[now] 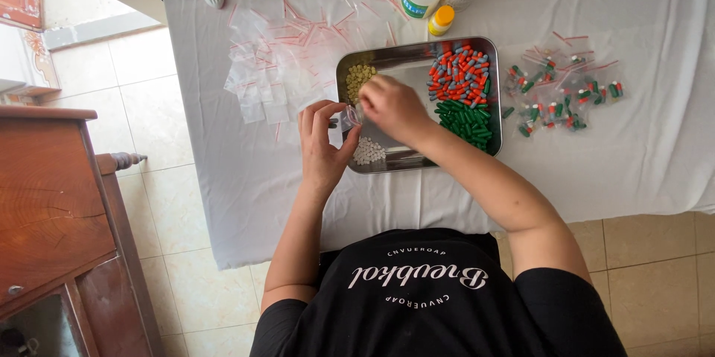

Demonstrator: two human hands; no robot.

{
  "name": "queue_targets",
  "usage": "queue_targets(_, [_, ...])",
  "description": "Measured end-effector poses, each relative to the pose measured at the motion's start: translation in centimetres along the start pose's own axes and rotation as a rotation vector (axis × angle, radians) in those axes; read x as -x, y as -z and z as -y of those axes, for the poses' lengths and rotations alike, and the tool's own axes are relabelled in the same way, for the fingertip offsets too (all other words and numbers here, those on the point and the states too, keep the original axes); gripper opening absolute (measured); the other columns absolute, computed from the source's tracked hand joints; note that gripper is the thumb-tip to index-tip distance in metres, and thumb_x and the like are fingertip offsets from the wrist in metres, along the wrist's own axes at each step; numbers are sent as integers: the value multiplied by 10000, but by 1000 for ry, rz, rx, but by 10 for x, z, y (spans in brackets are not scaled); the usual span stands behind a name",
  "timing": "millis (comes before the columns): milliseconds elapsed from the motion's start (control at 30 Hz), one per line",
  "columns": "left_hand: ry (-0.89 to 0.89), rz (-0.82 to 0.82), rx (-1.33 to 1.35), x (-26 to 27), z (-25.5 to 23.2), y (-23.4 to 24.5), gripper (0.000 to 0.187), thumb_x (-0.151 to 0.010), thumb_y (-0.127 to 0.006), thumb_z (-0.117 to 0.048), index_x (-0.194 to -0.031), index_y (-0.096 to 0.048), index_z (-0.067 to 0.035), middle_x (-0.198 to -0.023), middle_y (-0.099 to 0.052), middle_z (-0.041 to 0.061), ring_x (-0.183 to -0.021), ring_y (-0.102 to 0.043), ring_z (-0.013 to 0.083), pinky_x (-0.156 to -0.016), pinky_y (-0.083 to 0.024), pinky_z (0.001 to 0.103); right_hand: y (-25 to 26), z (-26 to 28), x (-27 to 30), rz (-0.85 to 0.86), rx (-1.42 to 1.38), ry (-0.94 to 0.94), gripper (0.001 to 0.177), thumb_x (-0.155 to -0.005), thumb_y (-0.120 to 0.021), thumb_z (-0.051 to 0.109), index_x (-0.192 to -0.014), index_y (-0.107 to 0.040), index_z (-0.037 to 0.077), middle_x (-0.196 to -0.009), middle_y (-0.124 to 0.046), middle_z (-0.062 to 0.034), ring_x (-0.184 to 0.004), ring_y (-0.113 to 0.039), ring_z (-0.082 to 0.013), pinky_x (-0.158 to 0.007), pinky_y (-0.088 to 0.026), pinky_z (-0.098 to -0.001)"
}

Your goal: Sorting and bagging medicinal capsules into small plastic bags

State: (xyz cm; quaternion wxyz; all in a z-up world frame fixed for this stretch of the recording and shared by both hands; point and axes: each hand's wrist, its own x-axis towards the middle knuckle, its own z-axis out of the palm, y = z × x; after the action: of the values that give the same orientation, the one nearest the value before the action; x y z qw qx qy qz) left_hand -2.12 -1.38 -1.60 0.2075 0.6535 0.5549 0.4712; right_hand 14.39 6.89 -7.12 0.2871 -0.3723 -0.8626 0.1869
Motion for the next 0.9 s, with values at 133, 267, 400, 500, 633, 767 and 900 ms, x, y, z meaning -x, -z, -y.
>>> queue_targets(133, [39, 13, 30, -1, -5, 2, 395, -800, -788, -33, -1133, -577, -65, -1081, -547, 89, -987, -535, 293, -792, -499, 350, 56, 28, -2, -31, -290, -115, 76, -856, -687, 72, -877, -618, 97, -752, -553, -46, -706, -628, -241, -591, -508, -318])
queue_targets(267, [58, 87, 140, -2, -7, -3, 389, -788, -795, -60, -1118, -590, -79, -1079, -566, 89, -975, -553, 293, -796, -497, 367, 72, 47, 4, 16, -392, -150, 84, -830, -712, 66, -880, -651, 97, -726, -573, -40, -654, -617, -199, -564, -509, -290])
queue_targets(400, [95, 137, 184, 0, -11, 1, 386, -789, -795, -66, -1119, -597, -102, -1077, -575, 72, -972, -561, 272, -816, -497, 363, 77, 57, 9, 22, -431, -164, 60, -869, -692, 43, -915, -678, 79, -730, -578, -53, -652, -616, -210, -567, -503, -298])
queue_targets(500, [108, 128, 180, 0, -9, 7, 389, -795, -796, -78, -1127, -592, -93, -1077, -578, 91, -958, -562, 291, -806, -507, 378, 73, 48, 17, 17, -444, -185, 45, -902, -693, 79, -946, -685, 79, -753, -583, -59, -679, -620, -200, -580, -499, -290])
queue_targets(633, [115, 118, 156, 0, -5, 12, 382, -812, -787, -70, -1136, -589, -102, -1093, -579, 67, -948, -552, 256, -812, -507, 368, 47, 30, 31, 135, -327, -94, 101, -838, -692, -22, -911, -691, 48, -774, -623, -89, -718, -647, -266, -626, -525, -348])
queue_targets(767, [100, 116, 134, -1, -9, 15, 374, -810, -784, -58, -1126, -587, -97, -1085, -582, 73, -950, -547, 260, -823, -495, 361, 21, 19, 42, 232, -170, -7, 105, -845, -660, 55, -947, -642, 72, -843, -581, -90, -829, -629, -297, -693, -530, -378])
queue_targets(900, [65, 126, 106, -1, -13, 13, 378, -803, -779, -37, -1124, -585, -83, -1081, -576, 85, -975, -554, 283, -822, -498, 376, 14, 16, 41, 293, -60, 50, 96, -843, -650, 95, -932, -623, 71, -819, -562, -102, -824, -622, -319, -678, -524, -408])
